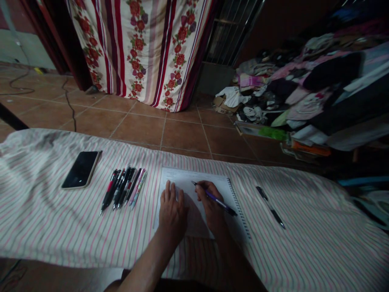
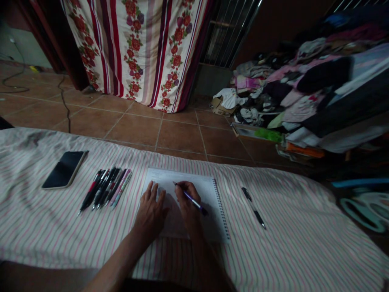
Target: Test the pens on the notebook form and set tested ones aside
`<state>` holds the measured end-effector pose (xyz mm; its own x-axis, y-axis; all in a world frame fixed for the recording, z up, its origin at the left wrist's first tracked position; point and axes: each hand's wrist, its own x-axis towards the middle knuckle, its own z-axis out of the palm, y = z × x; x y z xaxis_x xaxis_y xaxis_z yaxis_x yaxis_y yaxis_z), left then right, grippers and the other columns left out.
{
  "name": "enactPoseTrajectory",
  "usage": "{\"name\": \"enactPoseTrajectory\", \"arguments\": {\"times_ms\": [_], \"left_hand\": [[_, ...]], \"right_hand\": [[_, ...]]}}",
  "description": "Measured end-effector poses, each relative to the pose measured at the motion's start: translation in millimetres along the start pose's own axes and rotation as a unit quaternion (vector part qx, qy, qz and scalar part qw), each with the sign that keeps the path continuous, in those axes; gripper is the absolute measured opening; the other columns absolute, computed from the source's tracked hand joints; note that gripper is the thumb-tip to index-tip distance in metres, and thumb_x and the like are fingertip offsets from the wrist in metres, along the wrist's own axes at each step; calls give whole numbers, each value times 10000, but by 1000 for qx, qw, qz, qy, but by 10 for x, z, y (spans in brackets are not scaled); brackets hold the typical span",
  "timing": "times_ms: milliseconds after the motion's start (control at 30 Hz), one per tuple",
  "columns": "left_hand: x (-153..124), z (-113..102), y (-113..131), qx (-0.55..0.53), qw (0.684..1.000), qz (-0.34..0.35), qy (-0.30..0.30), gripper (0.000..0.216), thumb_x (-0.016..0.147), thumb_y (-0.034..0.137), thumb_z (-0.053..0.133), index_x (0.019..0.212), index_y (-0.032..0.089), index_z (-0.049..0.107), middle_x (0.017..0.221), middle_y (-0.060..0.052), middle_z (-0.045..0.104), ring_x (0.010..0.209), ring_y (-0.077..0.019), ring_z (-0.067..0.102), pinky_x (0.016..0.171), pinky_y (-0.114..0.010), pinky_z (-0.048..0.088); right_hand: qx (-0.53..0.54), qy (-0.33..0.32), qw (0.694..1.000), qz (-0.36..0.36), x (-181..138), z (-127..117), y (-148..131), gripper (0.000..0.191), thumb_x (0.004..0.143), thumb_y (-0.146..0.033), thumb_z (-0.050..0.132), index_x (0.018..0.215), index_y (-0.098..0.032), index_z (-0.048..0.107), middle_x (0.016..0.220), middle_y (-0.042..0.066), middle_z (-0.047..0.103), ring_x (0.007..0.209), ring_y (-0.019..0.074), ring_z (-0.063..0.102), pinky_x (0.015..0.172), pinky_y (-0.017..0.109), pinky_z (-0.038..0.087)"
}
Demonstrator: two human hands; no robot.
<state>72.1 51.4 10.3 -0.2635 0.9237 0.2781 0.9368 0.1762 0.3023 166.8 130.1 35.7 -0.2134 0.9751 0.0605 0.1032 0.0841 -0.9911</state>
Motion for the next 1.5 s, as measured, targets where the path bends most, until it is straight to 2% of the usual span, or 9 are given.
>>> {"name": "enactPoseTrajectory", "arguments": {"times_ms": [100, 267, 367, 567, 900, 1033, 1167, 1367, 1500], "left_hand": [[-4, -16, -46, 1, 1000, 4, 1, 391, 780, 170, 523, 1158, 70, 509, 1281, -218, 492, 1288, -384, 331, 940, -535, 414], [-14, -6, -86, 13, 1000, -3, -6, 348, 803, 129, 468, 1138, 62, 534, 1242, -203, 532, 1262, -335, 385, 928, -485, 440], [-10, -12, -91, 16, 1000, 2, -24, 354, 801, 119, 458, 1144, 78, 533, 1220, -178, 554, 1241, -317, 412, 903, -477, 452], [7, -54, -79, 31, 998, -7, -51, 382, 804, 116, 457, 1177, 61, 522, 1261, -204, 509, 1221, -329, 417, 918, -460, 441], [68, -23, -110, 23, 1000, 8, -17, 425, 821, 95, 415, 1240, 137, 473, 1162, -143, 549, 1144, -284, 456, 926, -476, 402], [64, -40, -106, 17, 999, 4, -38, 419, 824, 98, 413, 1236, 140, 478, 1154, -145, 550, 1111, -281, 465, 909, -470, 410], [81, -93, -84, 18, 998, -13, -56, 385, 834, 104, 413, 1208, 131, 502, 1154, -146, 542, 1130, -290, 439, 883, -435, 435], [139, -176, -45, 13, 997, -43, -67, 274, 815, 93, 436, 1046, 144, 574, 1056, -122, 556, 1047, -278, 473, 789, -401, 465], [165, -193, -37, 11, 995, -52, -86, 269, 821, 83, 416, 1022, 147, 583, 1040, -112, 559, 1015, -269, 484, 776, -396, 463]], "right_hand": [[2, -18, 1000, -20, 172, 226, 34, 247, 695, -421, 627, 773, -195, 564, 662, -12, 560, 564, 119, 492, 524, 246, 418], [-9, -58, 998, -26, 421, 544, 99, 229, 719, -409, 574, 812, -200, 550, 698, 9, 611, 625, 144, 557, 546, 250, 436], [-29, -79, 996, -29, 504, 666, 66, 184, 720, -377, 555, 779, -203, 553, 675, 6, 612, 629, 151, 571, 557, 250, 443], [-68, -101, 990, -68, 606, 820, 70, 129, 736, -339, 528, 736, -213, 552, 652, -1, 620, 621, 157, 594, 615, 264, 457], [-109, -70, 989, -75, 638, 860, 321, 133, 740, -364, 530, 732, -236, 564, 682, 0, 641, 652, 166, 612, 619, 268, 468], [-121, -64, 988, -73, 634, 862, 296, 119, 737, -344, 525, 716, -233, 563, 673, 3, 634, 643, 168, 605, 623, 274, 464], [-86, -64, 993, -54, 630, 855, 296, 143, 734, -368, 533, 713, -227, 548, 655, 4, 615, 636, 170, 603, 601, 270, 466], [-81, -34, 994, -59, 666, 819, 380, 169, 739, -403, 544, 710, -238, 559, 648, 8, 644, 639, 179, 608, 583, 273, 460], [-95, -37, 993, -59, 665, 815, 368, 177, 731, -408, 550, 699, -235, 565, 625, 2, 640, 611, 172, 600, 563, 263, 450]]}}
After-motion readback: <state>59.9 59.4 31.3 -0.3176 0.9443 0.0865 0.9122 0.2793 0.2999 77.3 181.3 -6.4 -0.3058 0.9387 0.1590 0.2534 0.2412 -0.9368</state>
